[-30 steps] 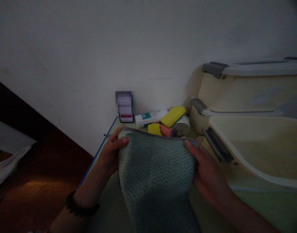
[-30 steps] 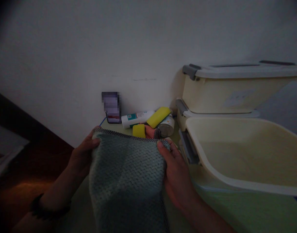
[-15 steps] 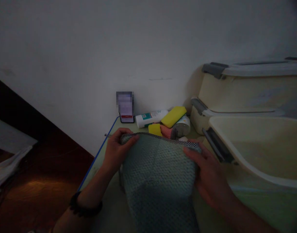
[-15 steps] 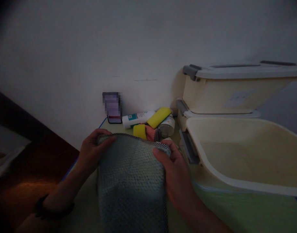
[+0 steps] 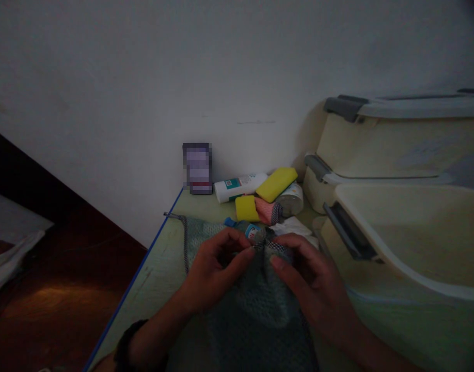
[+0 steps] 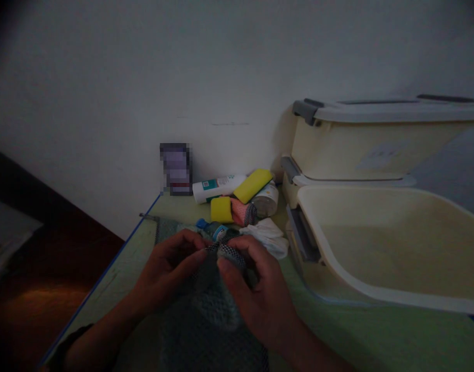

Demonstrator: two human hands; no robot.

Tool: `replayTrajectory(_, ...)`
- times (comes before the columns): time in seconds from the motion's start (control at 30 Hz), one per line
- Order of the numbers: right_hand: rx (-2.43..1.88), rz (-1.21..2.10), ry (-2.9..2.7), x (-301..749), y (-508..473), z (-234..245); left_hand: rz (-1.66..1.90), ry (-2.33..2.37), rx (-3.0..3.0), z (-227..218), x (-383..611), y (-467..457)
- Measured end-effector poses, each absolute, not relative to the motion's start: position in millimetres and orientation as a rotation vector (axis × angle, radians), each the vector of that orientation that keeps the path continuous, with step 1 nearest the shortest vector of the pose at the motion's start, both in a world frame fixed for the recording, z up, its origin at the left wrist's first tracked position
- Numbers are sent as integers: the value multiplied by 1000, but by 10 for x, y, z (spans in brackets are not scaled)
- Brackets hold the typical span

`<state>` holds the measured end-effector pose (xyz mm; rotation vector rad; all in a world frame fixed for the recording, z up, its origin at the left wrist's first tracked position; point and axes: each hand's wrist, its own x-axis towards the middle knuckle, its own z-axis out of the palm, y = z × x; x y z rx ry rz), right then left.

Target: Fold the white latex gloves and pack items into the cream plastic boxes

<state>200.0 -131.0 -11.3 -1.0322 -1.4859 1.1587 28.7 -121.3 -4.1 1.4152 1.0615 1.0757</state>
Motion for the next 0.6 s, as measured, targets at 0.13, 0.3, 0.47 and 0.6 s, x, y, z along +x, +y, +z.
replayTrajectory(0.13, -955, 904, -1663, 2012, -1311, -124, 1072, 1027, 1389, -54, 270, -1202)
replayTrajectory(0.3, -925, 642, -1852, 2017, -1312, -154, 1103, 1009, 1383, -45, 273, -1206)
replayTrajectory(0.47, -925, 382, -1867, 2019, -1309, -147, 1177, 1100, 1385, -32, 266, -1185)
replayTrajectory(0.6, -1042, 268, -1799, 2088, -1273, -43, 1320, 1209, 1367, 24, 222, -1143)
